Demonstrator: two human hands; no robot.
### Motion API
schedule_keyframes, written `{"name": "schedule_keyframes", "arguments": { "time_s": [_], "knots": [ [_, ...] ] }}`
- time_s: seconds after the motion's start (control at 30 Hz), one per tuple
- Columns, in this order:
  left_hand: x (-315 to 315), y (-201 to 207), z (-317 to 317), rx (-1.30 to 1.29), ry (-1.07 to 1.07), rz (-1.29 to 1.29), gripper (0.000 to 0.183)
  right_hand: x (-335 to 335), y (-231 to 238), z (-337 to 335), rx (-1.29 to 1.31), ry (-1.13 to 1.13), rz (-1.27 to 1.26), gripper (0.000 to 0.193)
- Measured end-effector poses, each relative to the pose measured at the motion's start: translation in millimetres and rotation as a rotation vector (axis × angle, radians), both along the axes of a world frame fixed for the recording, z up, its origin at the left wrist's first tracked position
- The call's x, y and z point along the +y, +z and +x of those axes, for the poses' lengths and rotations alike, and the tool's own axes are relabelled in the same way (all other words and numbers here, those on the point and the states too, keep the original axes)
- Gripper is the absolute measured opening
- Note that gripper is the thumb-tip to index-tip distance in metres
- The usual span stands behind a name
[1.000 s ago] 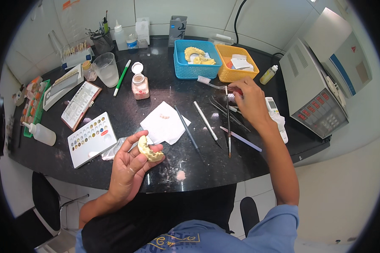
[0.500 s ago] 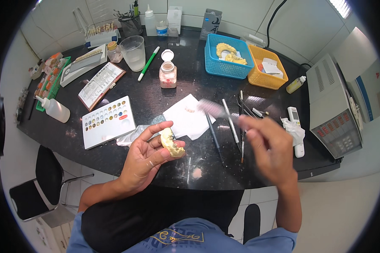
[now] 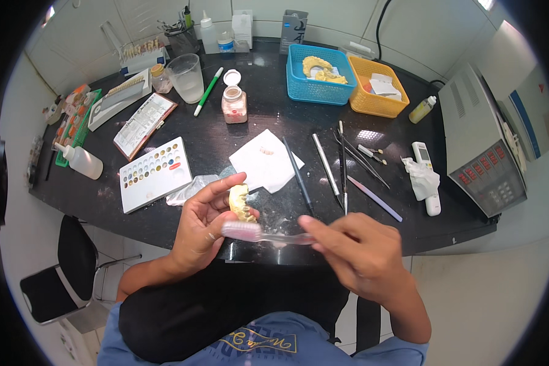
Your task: The person is working on a dental prosthesis, applying a pink material to the gum area using a brush and a sculpting tool. They carefully shape and smooth the material on the model, occasionally wiping the tools on a tissue.
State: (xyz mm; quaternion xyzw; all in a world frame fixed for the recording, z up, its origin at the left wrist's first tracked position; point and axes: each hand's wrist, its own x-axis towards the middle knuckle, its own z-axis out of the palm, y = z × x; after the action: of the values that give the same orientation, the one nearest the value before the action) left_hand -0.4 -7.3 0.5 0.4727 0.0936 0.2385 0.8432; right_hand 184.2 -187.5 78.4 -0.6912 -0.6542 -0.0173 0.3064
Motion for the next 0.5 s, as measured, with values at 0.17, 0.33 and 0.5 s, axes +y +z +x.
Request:
{"name": "schedule_keyframes", "arguments": {
  "time_s": [0.17,0.33,0.5],
  "knots": [
    [-2,5,-3,0.047,-0.013,-0.008,0.059,-3,-3,22,-0.094,-0.150,0.067,0.042],
    [3,14,-6,0.050,-0.057,0.024,0.057,0,-19,2,-0.071,-0.075,0.118,0.035],
    [3,36,10,0.108,0.009,0.276,0.050,-4,-10,-30,0.274,-0.123,0.265,0.029]
  ]
}}
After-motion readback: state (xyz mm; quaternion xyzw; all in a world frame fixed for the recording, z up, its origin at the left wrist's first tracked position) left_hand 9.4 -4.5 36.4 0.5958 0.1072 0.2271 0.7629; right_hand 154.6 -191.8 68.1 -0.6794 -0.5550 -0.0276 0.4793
